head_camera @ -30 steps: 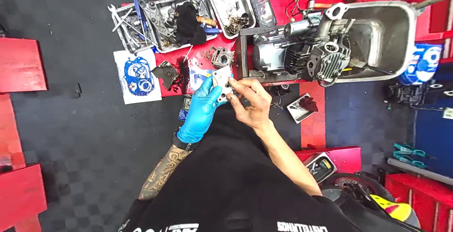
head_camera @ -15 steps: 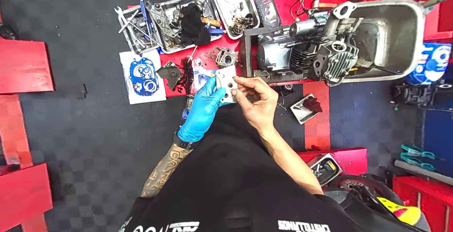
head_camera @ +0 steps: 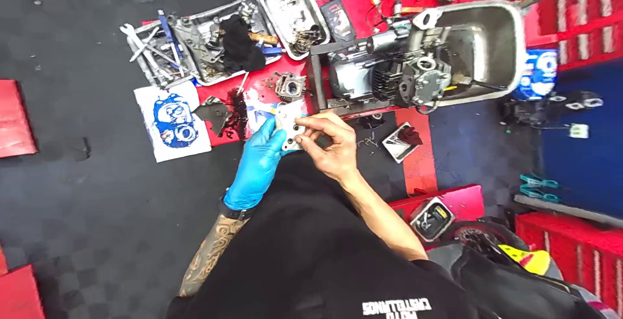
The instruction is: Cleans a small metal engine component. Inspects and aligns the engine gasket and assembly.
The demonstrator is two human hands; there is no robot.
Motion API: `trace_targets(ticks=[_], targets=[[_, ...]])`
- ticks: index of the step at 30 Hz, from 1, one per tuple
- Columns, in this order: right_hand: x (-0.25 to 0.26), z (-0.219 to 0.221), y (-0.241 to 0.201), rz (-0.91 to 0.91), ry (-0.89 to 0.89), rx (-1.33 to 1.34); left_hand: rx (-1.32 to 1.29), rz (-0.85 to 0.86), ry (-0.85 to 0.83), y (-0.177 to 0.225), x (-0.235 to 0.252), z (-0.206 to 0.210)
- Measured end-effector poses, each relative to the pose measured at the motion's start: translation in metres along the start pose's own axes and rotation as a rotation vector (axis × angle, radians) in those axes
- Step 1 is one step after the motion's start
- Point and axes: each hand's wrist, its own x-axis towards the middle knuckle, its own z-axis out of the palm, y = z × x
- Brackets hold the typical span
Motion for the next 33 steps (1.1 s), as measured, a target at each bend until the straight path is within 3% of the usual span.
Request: trace_targets(ticks=[7, 12, 22, 27, 33], targets=[[-0.007, -0.016, 0.008, 0.062, 0.010, -0.015, -0.427, -0.139, -0.102, -0.016, 0.007, -0.005], [-0.016, -0.035, 0.008, 0.105, -0.004, -0.021, -0.636, -0.254, -0.266, -0.037, 0.014, -0.006], [-0.030, -0.093, 0.008, 0.227, -0.006, -0.111, -0.678, -0.342, -0.498, -0.078, 0.044, 0.033], [-0.029, -0.131, 0.016, 0.244, 0.001, -0.134, -0.670, -0.389, -0.548, -0.096, 0.064, 0.063], [-0.013, -0.185, 0.036, 0.176, -0.063, -0.230, -0.633, -0.314, -0.508, -0.123, 0.095, 0.106]])
